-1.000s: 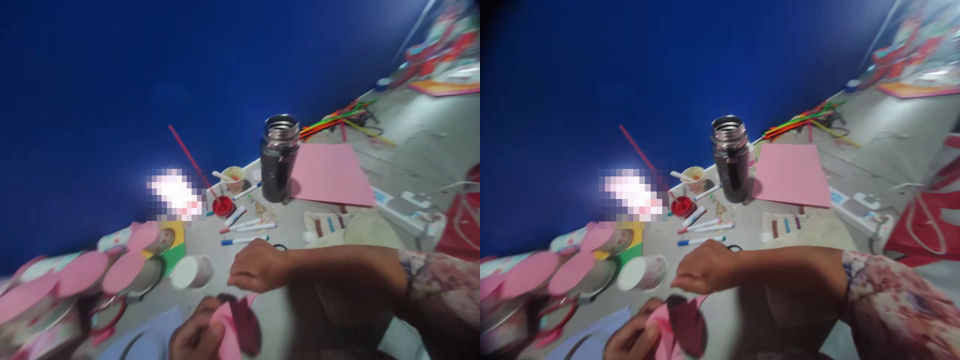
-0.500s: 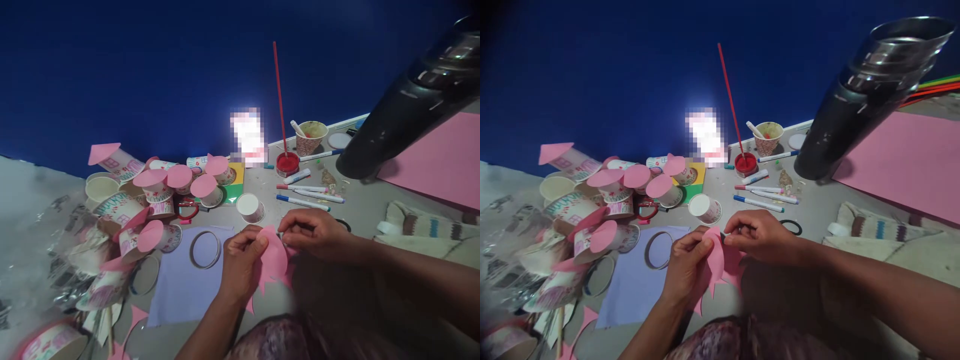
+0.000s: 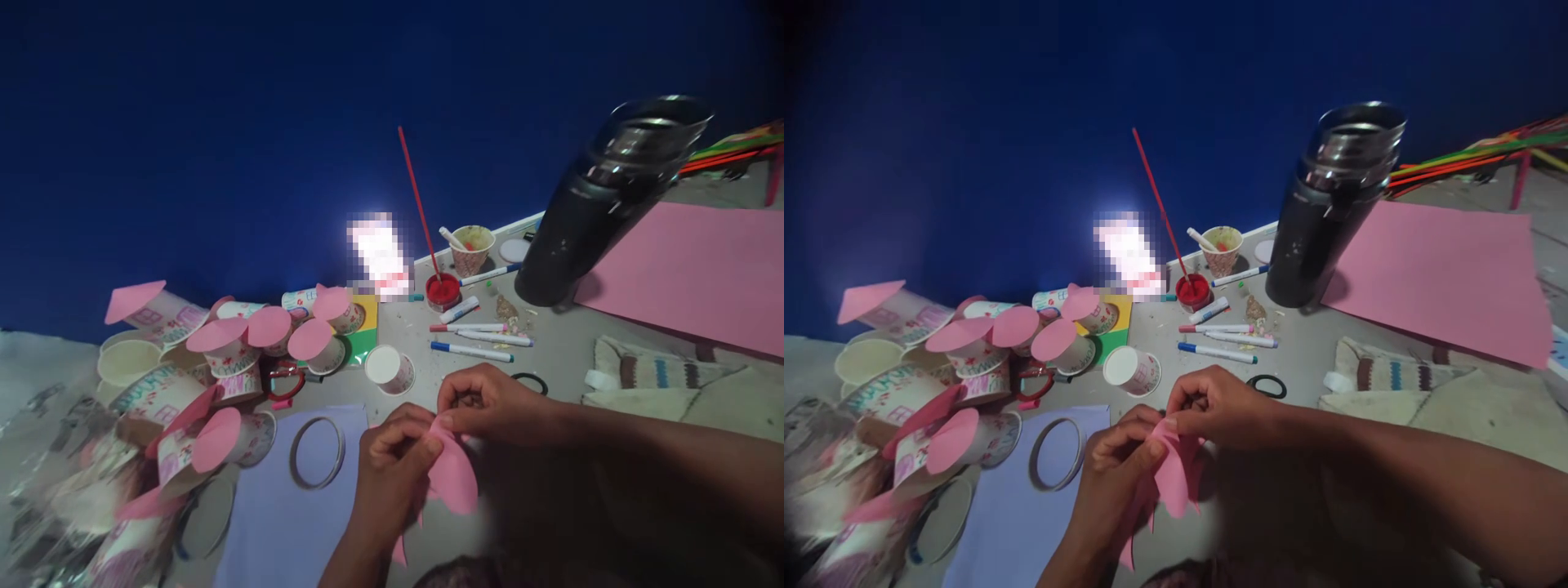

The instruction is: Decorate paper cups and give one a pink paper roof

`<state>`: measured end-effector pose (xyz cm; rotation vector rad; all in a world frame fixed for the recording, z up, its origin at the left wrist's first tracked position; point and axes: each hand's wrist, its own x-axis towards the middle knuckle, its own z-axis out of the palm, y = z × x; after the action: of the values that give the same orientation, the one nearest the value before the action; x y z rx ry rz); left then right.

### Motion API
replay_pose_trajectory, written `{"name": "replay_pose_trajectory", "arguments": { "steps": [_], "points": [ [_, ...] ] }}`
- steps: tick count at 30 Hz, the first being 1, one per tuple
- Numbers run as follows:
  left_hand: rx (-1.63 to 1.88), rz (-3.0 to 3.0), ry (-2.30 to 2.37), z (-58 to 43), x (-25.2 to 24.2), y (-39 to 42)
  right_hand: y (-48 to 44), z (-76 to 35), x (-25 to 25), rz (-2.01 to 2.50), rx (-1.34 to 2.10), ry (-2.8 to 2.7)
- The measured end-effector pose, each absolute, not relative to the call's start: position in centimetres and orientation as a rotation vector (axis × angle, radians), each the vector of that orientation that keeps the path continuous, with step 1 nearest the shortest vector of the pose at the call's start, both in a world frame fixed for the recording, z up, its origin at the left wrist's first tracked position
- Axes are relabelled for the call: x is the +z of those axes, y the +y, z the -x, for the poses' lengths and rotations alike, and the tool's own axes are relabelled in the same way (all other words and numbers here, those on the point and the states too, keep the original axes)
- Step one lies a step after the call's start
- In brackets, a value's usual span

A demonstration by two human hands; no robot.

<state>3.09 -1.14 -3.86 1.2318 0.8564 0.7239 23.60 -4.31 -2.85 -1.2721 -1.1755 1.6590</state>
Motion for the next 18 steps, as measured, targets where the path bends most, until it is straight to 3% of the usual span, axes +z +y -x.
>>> {"name": "replay_pose_trajectory", "arguments": {
  "steps": [9, 18],
  "points": [
    [0.759, -0.962, 0.977, -3.9, -3.5, -1.6, -4.5, -23.6, -3.3, 1.334, 1.471, -1.266],
    [0.781, -1.017, 1.028, -3.5, -4.2, -0.9, -4.6, -24.0, -5.2, 1.457, 0.917, -1.660]
  ]
}}
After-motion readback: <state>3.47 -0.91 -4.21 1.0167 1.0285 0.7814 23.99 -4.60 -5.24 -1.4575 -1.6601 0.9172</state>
